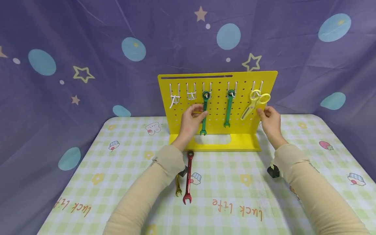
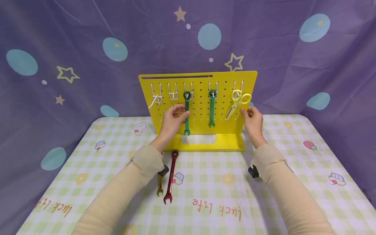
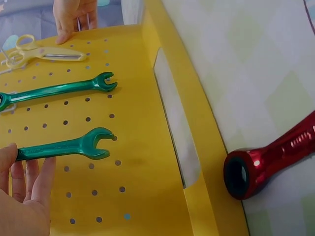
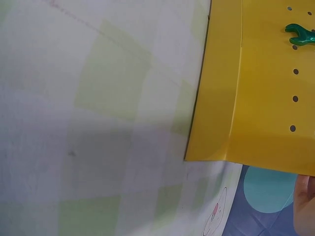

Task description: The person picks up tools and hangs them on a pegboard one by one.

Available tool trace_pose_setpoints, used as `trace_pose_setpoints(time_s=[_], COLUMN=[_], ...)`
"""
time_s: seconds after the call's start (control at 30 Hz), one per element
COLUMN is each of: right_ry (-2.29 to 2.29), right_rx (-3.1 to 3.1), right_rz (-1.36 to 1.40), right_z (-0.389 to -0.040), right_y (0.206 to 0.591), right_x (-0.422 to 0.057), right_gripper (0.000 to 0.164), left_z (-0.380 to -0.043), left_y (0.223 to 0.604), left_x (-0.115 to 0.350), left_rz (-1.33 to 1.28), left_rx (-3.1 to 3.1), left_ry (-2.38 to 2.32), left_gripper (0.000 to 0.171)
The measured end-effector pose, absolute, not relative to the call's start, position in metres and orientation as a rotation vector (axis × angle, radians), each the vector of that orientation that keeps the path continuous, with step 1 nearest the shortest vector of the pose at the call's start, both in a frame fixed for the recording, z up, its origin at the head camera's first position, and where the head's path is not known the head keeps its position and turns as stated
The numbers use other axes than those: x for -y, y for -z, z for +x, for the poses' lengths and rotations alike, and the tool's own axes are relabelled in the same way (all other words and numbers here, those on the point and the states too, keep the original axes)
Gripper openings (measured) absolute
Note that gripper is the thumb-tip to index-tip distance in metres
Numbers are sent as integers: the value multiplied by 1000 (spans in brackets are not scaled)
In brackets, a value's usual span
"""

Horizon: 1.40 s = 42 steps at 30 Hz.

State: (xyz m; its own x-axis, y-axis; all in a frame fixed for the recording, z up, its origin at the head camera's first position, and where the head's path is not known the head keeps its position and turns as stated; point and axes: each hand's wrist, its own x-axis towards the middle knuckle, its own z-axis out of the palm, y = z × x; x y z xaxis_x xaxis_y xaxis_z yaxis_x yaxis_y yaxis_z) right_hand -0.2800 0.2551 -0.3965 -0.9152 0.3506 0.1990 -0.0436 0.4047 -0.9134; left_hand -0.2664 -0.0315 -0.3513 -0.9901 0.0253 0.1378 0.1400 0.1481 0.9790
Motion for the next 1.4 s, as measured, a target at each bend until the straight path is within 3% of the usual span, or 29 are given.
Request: trace_pose_setpoints(time_s=[1.13,1.4], right_ry=[-1500,-1506], right_rx=[2330,2325], right_rz=[-268,-271], right_z=[-279,-278], right_y=[398,397], right_x=[-254,-254], right_gripper=[44,44], left_z=[-280,-273], left_y=[360,369], left_x=[31,42], left_rz=[-128,-172], left_rx=[2337,2273], left_ry=[2027,1969], left_gripper=[31,25])
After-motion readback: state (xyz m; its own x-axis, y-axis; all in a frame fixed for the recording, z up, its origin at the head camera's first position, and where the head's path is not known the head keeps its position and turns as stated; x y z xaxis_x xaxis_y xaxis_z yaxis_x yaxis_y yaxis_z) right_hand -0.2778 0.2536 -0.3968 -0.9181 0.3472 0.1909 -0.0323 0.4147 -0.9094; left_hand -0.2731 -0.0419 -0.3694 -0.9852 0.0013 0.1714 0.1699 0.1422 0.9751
